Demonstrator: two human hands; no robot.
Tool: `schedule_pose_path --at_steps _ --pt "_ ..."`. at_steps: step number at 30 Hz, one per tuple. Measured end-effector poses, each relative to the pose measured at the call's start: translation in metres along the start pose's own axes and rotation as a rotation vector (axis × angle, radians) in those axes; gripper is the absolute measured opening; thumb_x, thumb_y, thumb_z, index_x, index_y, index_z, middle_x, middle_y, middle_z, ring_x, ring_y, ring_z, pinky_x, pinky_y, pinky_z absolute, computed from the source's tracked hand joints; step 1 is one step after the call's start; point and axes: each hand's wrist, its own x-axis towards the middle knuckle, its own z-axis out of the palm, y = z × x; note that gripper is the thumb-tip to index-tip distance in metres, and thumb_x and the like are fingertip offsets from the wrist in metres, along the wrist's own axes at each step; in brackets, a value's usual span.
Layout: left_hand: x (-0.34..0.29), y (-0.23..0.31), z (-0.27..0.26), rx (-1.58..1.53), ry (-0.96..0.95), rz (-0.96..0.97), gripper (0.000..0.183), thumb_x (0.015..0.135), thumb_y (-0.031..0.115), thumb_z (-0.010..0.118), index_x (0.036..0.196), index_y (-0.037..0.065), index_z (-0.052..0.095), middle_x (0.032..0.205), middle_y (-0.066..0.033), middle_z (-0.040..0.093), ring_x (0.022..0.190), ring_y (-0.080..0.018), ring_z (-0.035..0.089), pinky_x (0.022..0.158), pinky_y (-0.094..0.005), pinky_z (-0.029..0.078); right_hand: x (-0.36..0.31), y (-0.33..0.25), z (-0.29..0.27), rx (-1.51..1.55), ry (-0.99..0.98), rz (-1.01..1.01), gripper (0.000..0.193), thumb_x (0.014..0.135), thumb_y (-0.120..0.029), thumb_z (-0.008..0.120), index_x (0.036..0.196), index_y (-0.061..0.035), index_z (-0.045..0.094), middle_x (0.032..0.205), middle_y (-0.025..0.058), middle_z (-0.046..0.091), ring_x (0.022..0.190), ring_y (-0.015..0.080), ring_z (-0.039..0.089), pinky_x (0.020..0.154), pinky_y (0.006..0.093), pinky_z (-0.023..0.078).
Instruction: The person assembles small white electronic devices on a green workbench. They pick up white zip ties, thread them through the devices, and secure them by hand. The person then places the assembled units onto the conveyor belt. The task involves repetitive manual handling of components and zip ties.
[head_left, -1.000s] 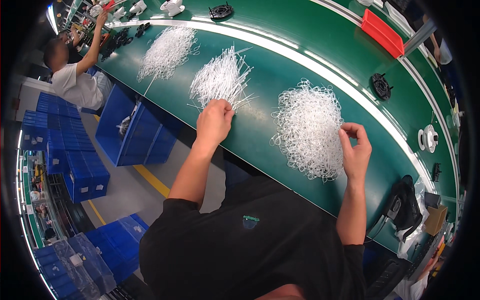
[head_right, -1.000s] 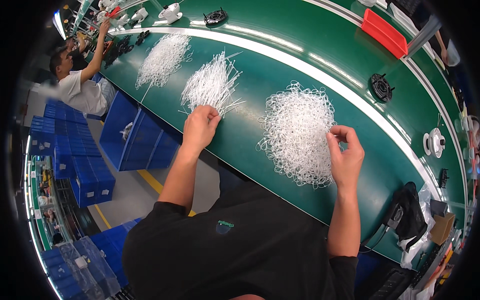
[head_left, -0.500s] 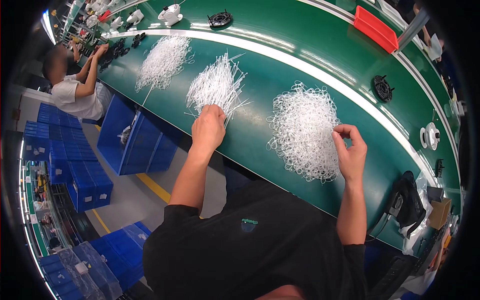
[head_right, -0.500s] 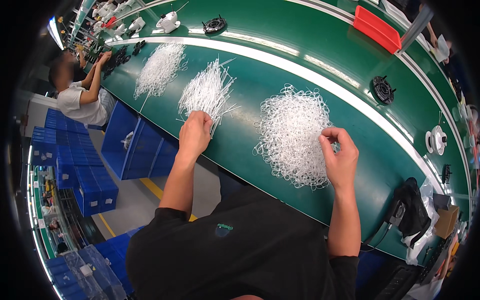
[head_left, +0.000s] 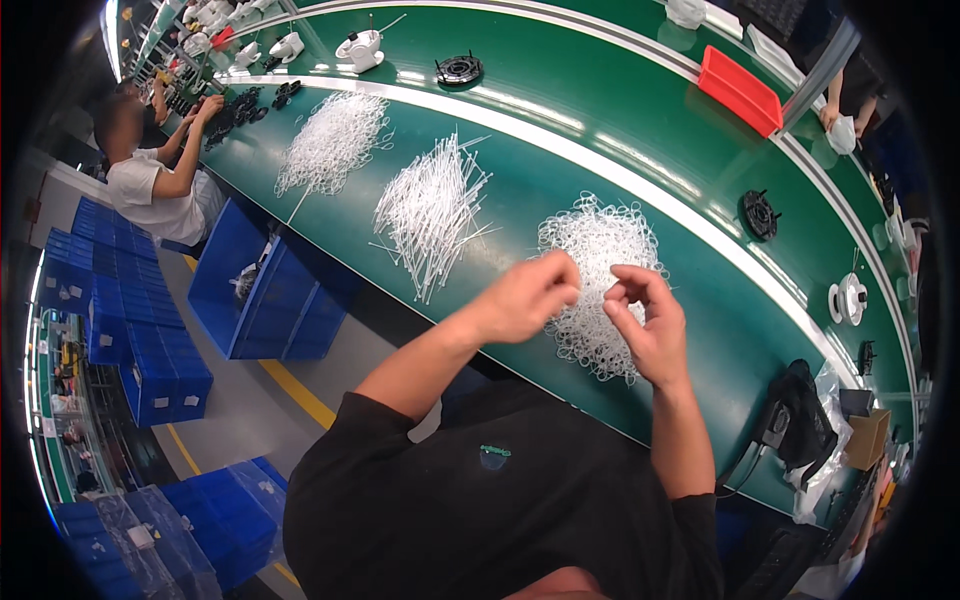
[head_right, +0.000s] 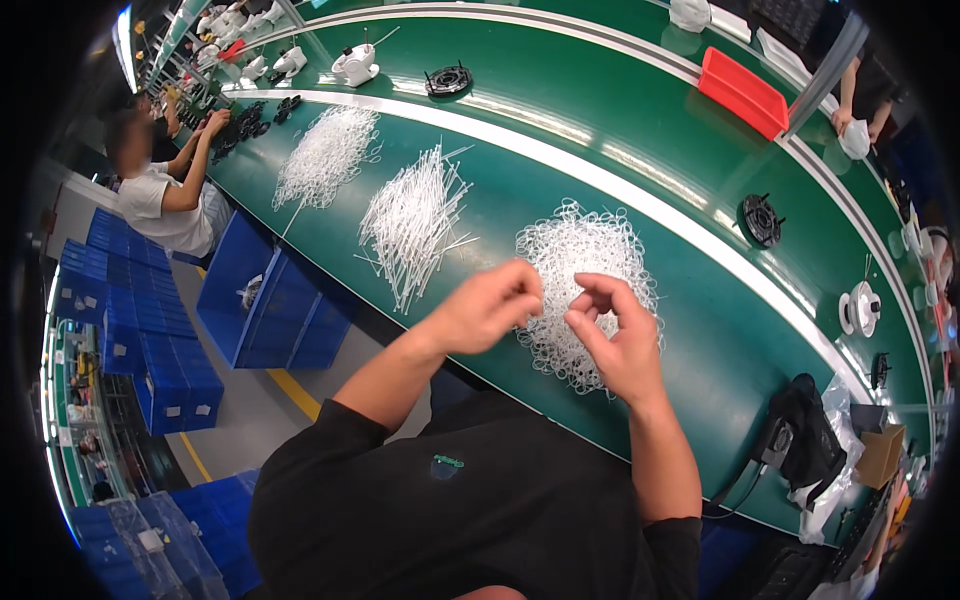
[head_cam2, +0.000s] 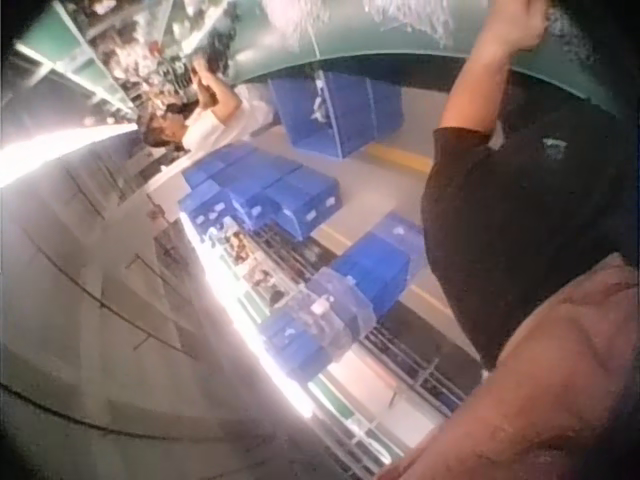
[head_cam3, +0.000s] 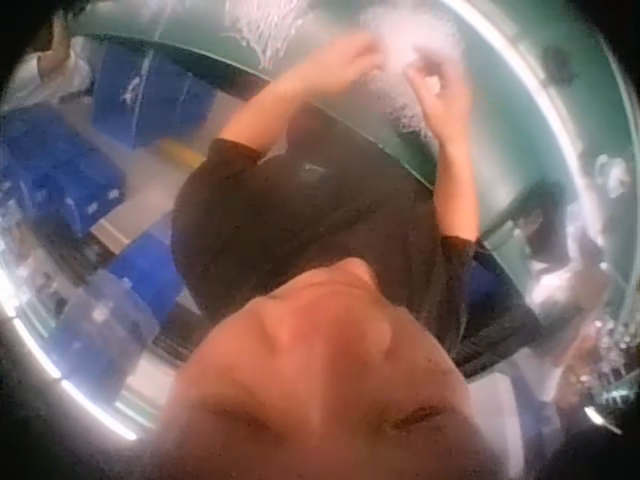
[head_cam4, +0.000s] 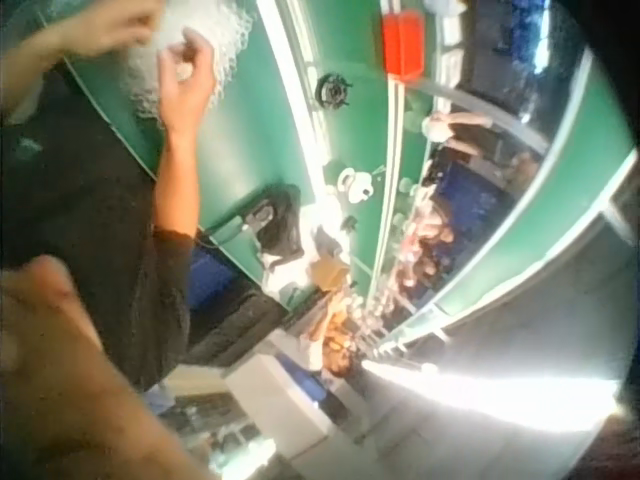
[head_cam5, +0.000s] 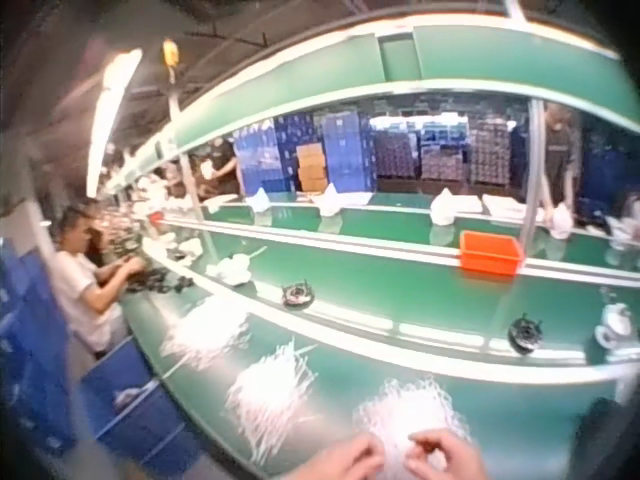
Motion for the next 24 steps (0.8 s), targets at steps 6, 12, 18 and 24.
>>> schedule_pose_path --at_steps 6,12,18,24 --pt "0.017 -0.004 0.025 -0.367 -0.138 -0.048 0.008 0.094 0.01 0.061 0.097 0.003 0.058 0.082 -0.0036 0.063 0.069 -0.0105 0.06 0.061 -0.0273 0.05 -0.006 0.003 -0.015 -0.016 0.018 -0.016 0.015 0.087 -0.002 0.071 0.098 0.0001 0.062 0.089 0.0054 0.069 0.083 0.0116 0.061 0.08 0.0276 0.049" --pt "0.025 -0.01 0.034 -0.888 -0.044 -0.077 0.014 0.095 0.008 0.065 0.107 0.001 0.061 0.088 -0.0037 0.065 0.072 -0.0086 0.062 0.062 -0.0231 0.052 -0.012 0.011 -0.01 0.11 0.15 0.079 0.011 0.088 0.0 0.071 0.094 -0.0013 0.061 0.087 0.0033 0.066 0.082 0.0095 0.06 0.077 0.0253 0.049" --pt "0.028 -0.019 0.049 -0.944 0.032 -0.041 0.014 0.095 0.009 0.066 0.106 0.001 0.062 0.089 -0.0044 0.066 0.071 -0.0077 0.062 0.063 -0.0227 0.052 -0.01 0.01 0.001 0.339 0.12 0.24 0.011 0.089 -0.001 0.071 0.094 -0.0015 0.06 0.085 0.0008 0.064 0.077 0.0051 0.057 0.07 0.0209 0.046" --pt "0.025 -0.01 0.05 -0.707 0.207 -0.069 0.011 0.095 0.007 0.065 0.102 0.0 0.061 0.087 -0.0041 0.066 0.069 -0.0063 0.061 0.059 -0.0213 0.052 -0.011 0.011 0.003 0.221 0.121 0.246 0.012 0.088 -0.001 0.071 0.095 0.0004 0.061 0.084 0.0038 0.067 0.076 0.0079 0.06 0.071 0.0227 0.049"
